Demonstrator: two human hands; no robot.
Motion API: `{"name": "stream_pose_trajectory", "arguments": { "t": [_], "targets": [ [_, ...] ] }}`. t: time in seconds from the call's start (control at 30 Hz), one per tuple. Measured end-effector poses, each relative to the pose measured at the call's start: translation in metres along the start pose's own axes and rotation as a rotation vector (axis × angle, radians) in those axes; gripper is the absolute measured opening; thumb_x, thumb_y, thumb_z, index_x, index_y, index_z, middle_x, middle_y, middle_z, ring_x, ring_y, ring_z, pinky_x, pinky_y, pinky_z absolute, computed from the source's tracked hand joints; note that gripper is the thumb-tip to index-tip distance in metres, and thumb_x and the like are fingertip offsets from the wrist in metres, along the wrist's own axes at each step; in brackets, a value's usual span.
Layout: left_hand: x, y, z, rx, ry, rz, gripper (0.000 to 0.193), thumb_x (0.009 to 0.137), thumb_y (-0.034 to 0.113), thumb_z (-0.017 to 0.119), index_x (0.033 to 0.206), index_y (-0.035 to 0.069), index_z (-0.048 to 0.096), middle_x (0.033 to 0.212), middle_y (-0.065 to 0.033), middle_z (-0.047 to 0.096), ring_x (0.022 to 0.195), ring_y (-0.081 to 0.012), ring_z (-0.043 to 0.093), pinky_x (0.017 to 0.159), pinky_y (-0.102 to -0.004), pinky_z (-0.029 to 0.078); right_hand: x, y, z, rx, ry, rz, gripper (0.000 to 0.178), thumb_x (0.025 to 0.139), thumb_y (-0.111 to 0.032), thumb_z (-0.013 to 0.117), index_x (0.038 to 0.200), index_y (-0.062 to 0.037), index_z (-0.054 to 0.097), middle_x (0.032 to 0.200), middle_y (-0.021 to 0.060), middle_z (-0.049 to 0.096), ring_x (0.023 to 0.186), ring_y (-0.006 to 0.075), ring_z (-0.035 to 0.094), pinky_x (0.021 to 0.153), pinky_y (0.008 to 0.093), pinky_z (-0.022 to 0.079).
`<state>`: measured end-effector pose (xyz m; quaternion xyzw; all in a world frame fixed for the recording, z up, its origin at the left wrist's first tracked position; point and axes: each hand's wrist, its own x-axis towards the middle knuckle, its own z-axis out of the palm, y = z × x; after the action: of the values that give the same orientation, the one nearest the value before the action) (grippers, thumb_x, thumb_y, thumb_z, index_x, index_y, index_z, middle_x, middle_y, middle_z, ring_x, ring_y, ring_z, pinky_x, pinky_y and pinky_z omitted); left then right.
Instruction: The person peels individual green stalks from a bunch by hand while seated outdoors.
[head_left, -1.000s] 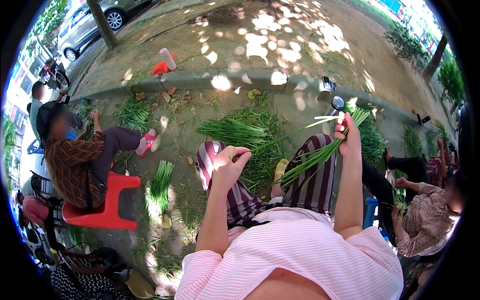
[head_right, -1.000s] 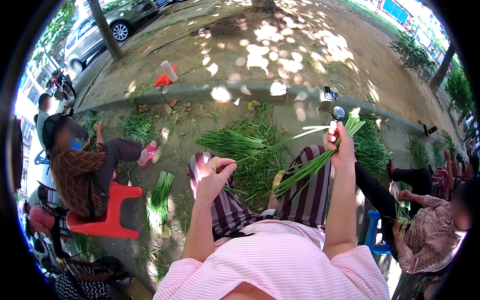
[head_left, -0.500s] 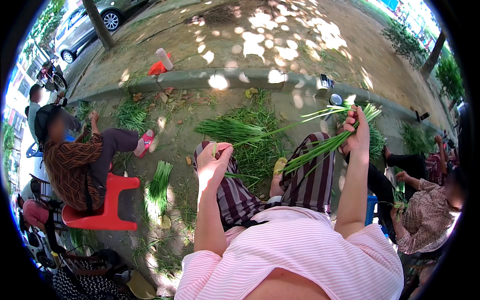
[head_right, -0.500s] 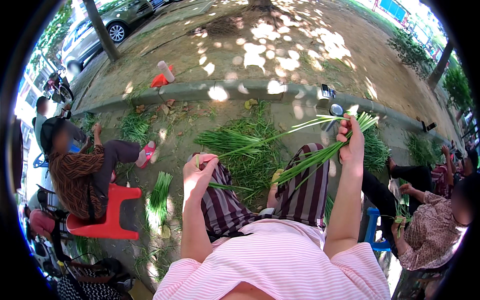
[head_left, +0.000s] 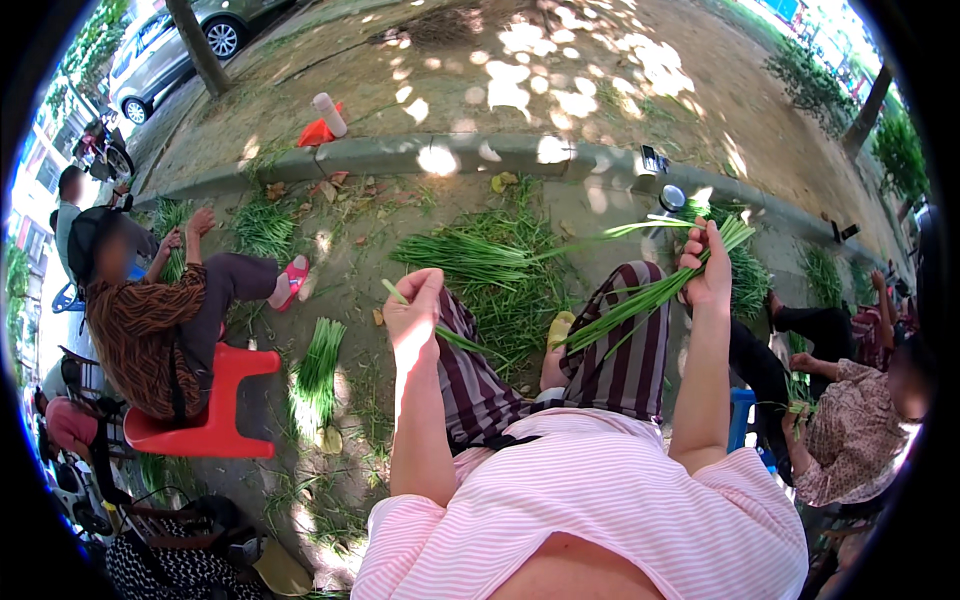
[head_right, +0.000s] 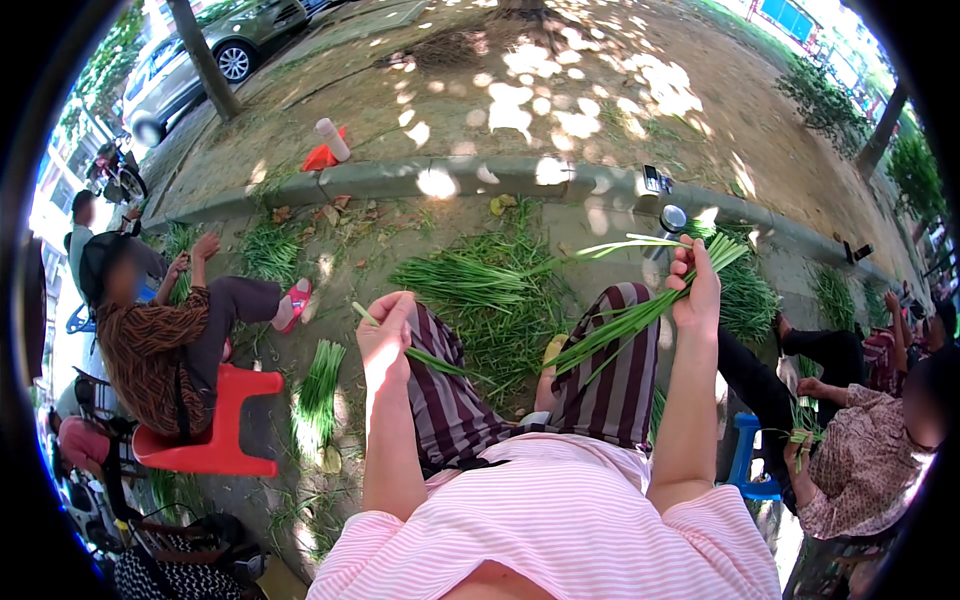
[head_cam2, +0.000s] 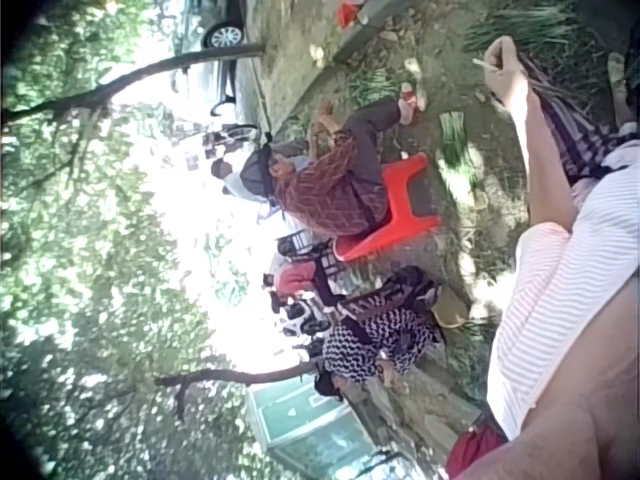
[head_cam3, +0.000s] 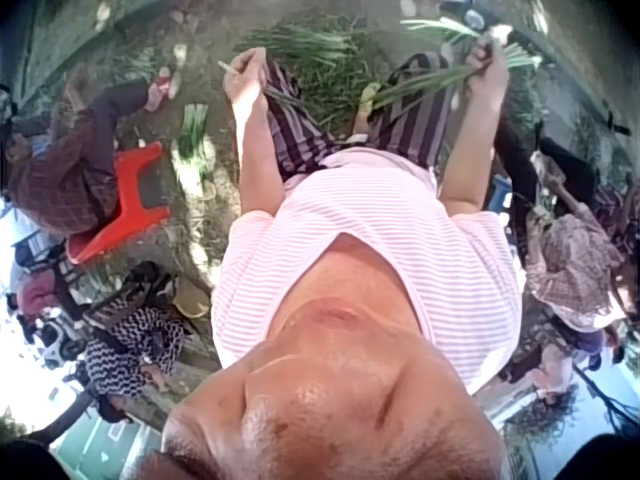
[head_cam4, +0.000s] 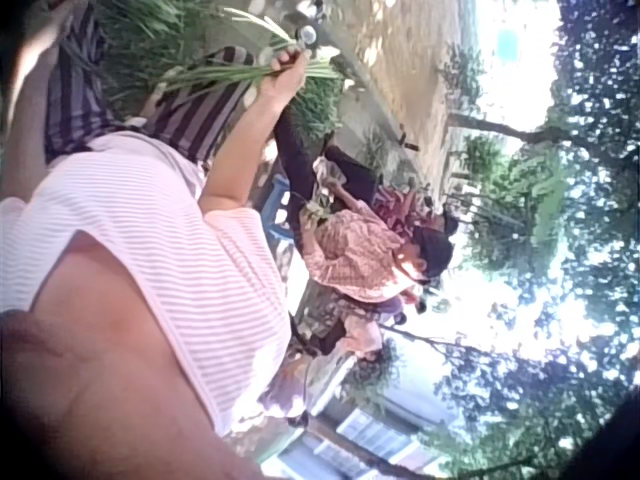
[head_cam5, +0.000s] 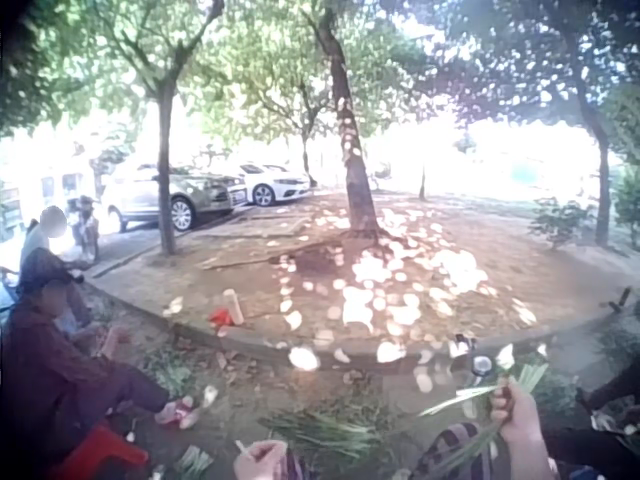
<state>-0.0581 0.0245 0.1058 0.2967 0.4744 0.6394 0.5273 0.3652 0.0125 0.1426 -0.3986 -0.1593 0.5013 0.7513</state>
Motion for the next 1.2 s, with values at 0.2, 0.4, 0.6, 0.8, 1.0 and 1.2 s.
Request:
{"name": "stream_pose_trajectory", "arguments": {
  "t": [0.2, 0.4, 0.6, 0.8, 1.0, 1.2],
  "targets": [
    [0.012, 0.009, -0.015, -0.263, 0.056, -0.062, 0.021, 0.09, 0.015, 0.065, 0.105, 0.001, 0.063, 0.083, -0.0036, 0.063, 0.05, -0.0013, 0.044, 0.037, -0.0154, 0.029, -0.004, -0.009, -0.003, 0.051, -0.003, -0.06, 0.027, 0.098, -0.027, 0.051, 0.109, -0.0034, 0.054, 0.08, 0.0002, 0.051, 0.064, 0.006, 0.045, 0.045, 0.017, 0.034],
    [0.026, 0.013, 0.0, -0.438, -0.158, -0.113, 0.051, 0.093, 0.01, 0.057, 0.136, -0.002, 0.033, 0.117, -0.0121, 0.052, 0.066, -0.0058, 0.047, 0.046, -0.0169, 0.036, -0.018, 0.002, 0.044, -0.13, -0.166, -0.183, 0.031, 0.099, -0.034, 0.048, 0.099, -0.0038, 0.057, 0.078, -0.0003, 0.051, 0.066, 0.0067, 0.047, 0.053, 0.0211, 0.037],
    [0.029, 0.008, 0.018, -0.367, -0.313, -0.102, 0.057, 0.092, 0.01, 0.057, 0.14, -0.001, 0.028, 0.123, -0.0103, 0.047, 0.074, -0.0085, 0.05, 0.05, -0.0203, 0.039, -0.028, 0.046, 0.089, -0.141, -0.495, 0.018, 0.033, 0.097, -0.036, 0.049, 0.091, -0.0048, 0.057, 0.099, 0.0117, 0.061, 0.095, 0.0261, 0.062, 0.083, 0.0431, 0.053],
    [0.014, 0.011, 0.043, -0.461, -0.338, -0.288, 0.061, 0.093, 0.056, 0.044, 0.128, 0.006, 0.044, 0.115, -0.004, 0.051, 0.077, -0.0124, 0.049, 0.058, -0.0245, 0.038, -0.062, 0.096, 0.138, -0.415, -0.608, 0.307, 0.038, 0.098, -0.039, 0.046, 0.092, -0.0028, 0.055, 0.071, 0.0019, 0.053, 0.058, 0.0111, 0.054, 0.055, 0.0283, 0.052],
    [0.007, -0.002, 0.069, -0.274, -0.279, -0.433, 0.082, 0.088, 0.075, 0.023, 0.125, 0.005, 0.046, 0.109, -0.0019, 0.055, 0.077, -0.0121, 0.05, 0.059, -0.0245, 0.036, -0.08, 0.128, 0.16, -0.674, -0.568, 0.384, 0.032, 0.089, -0.034, 0.066, 0.097, -0.0029, 0.063, 0.065, -0.0043, 0.051, 0.052, 0.0029, 0.044, 0.044, 0.0201, 0.034],
    [0.008, -0.025, 0.076, -0.1, -0.426, -0.351, 0.096, 0.083, 0.08, 0.024, 0.139, 0.002, 0.027, 0.104, -0.0018, 0.058, 0.078, -0.0081, 0.048, 0.059, -0.0212, 0.034, -0.081, 0.13, 0.169, -0.973, -0.56, 0.229, 0.029, 0.081, -0.028, 0.074, 0.091, -0.0024, 0.067, 0.073, 0.0022, 0.063, 0.061, 0.0074, 0.06, 0.05, 0.0218, 0.043]
  ]
}}
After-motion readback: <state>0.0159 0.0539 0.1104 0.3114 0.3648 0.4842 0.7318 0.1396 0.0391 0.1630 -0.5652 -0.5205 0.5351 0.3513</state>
